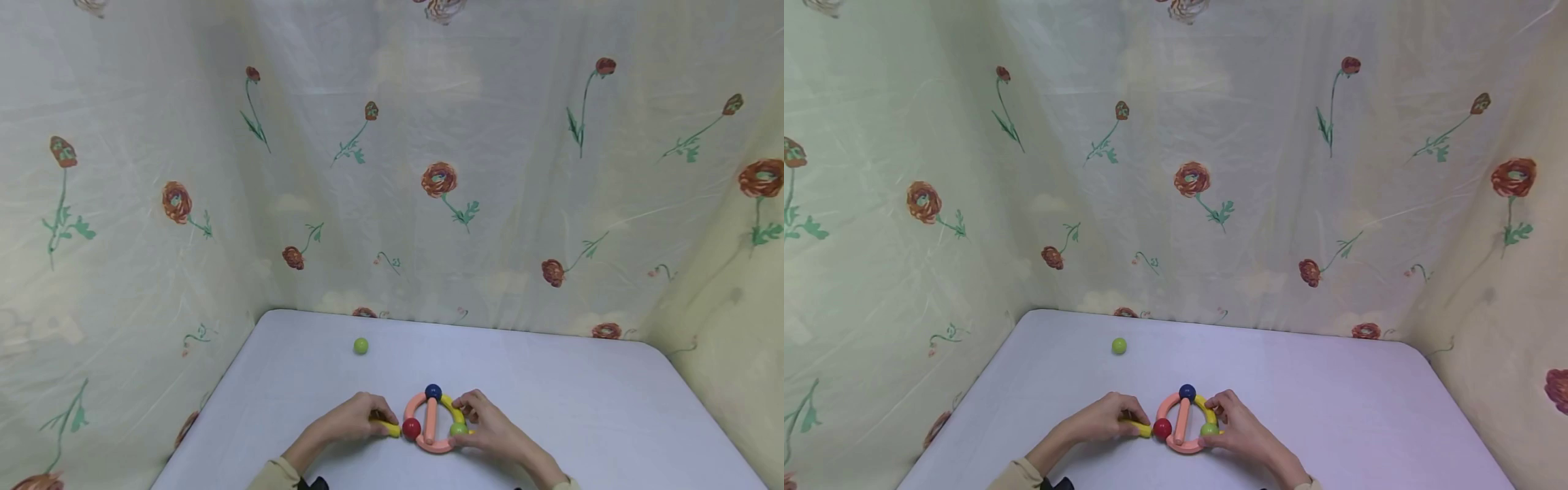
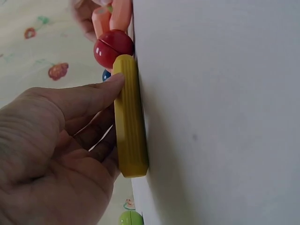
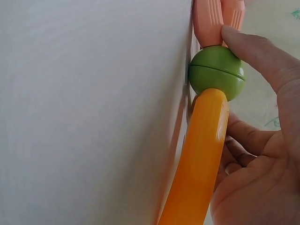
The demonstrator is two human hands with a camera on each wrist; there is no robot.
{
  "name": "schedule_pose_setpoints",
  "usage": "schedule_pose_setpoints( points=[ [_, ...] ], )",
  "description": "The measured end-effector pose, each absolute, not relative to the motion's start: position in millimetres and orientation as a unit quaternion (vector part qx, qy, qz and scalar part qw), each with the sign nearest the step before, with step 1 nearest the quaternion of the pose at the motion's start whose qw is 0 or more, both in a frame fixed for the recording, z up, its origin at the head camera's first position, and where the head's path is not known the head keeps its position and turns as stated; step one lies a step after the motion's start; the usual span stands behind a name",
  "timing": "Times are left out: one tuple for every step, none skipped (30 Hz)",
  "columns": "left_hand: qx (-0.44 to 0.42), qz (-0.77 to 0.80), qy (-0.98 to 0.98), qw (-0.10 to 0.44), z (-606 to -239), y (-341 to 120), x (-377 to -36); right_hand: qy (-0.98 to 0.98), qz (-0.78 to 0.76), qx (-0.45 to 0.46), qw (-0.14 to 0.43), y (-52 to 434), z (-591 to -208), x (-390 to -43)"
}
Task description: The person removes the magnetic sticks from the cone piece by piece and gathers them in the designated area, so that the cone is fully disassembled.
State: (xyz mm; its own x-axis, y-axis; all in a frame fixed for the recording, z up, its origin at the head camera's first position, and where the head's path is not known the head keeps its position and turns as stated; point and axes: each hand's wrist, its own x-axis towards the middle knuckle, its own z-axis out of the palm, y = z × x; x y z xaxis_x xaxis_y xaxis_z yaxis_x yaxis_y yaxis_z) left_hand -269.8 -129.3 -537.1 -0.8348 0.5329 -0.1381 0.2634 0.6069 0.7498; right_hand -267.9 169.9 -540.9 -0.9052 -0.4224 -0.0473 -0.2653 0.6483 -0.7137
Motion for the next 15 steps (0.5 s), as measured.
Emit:
schedule_pose_setpoints(
  points=[
    [0.226,0.38,0.879,0.177,-536.6,-130.1,-270.0,0.901,-0.375,-0.19,0.106,169.8,-541.0,-268.0],
    [0.226,0.378,0.88,0.176,-535.9,-131.1,-270.1,0.901,-0.375,-0.189,0.106,169.7,-541.1,-268.1],
    [0.225,0.377,0.882,0.174,-535.3,-132.2,-270.5,0.901,-0.375,-0.188,0.106,169.7,-541.6,-268.3],
    [0.222,0.376,0.883,0.173,-534.6,-133.5,-270.8,0.901,-0.377,-0.187,0.105,169.8,-541.8,-268.4],
    [0.218,0.376,0.884,0.171,-534.2,-135.0,-271.5,0.901,-0.378,-0.187,0.106,169.9,-542.2,-268.6],
    [0.215,0.376,0.886,0.167,-534.1,-136.7,-272.4,0.9,-0.38,-0.186,0.107,170.2,-542.4,-268.7],
    [0.209,0.379,0.886,0.165,-534.0,-138.6,-273.5,0.899,-0.38,-0.186,0.107,170.3,-542.8,-269.0],
    [0.202,0.383,0.887,0.162,-534.5,-140.6,-275.1,0.899,-0.381,-0.187,0.108,170.5,-543.1,-269.1],
    [0.195,0.388,0.887,0.158,-535.3,-142.6,-277.2,0.899,-0.382,-0.187,0.108,170.7,-543.5,-269.4],
    [0.187,0.393,0.887,0.153,-536.6,-144.6,-279.7,0.898,-0.383,-0.187,0.109,170.8,-543.4,-269.4],
    [0.18,0.398,0.888,0.147,-538.0,-147.0,-282.7,0.898,-0.383,-0.188,0.109,170.9,-543.5,-269.6],
    [0.172,0.404,0.888,0.138,-539.7,-149.2,-286.0,0.898,-0.382,-0.188,0.108,171.0,-543.3,-269.6],
    [0.164,0.411,0.887,0.129,-542.1,-151.8,-289.4,0.899,-0.381,-0.189,0.107,170.9,-543.4,-269.5],
    [0.158,0.416,0.888,0.117,-544.6,-154.1,-293.0,0.9,-0.379,-0.189,0.106,170.8,-543.8,-269.5],
    [0.152,0.422,0.888,0.104,-547.3,-156.3,-296.6,0.9,-0.378,-0.19,0.105,170.8,-543.9,-269.3]
  ],
)
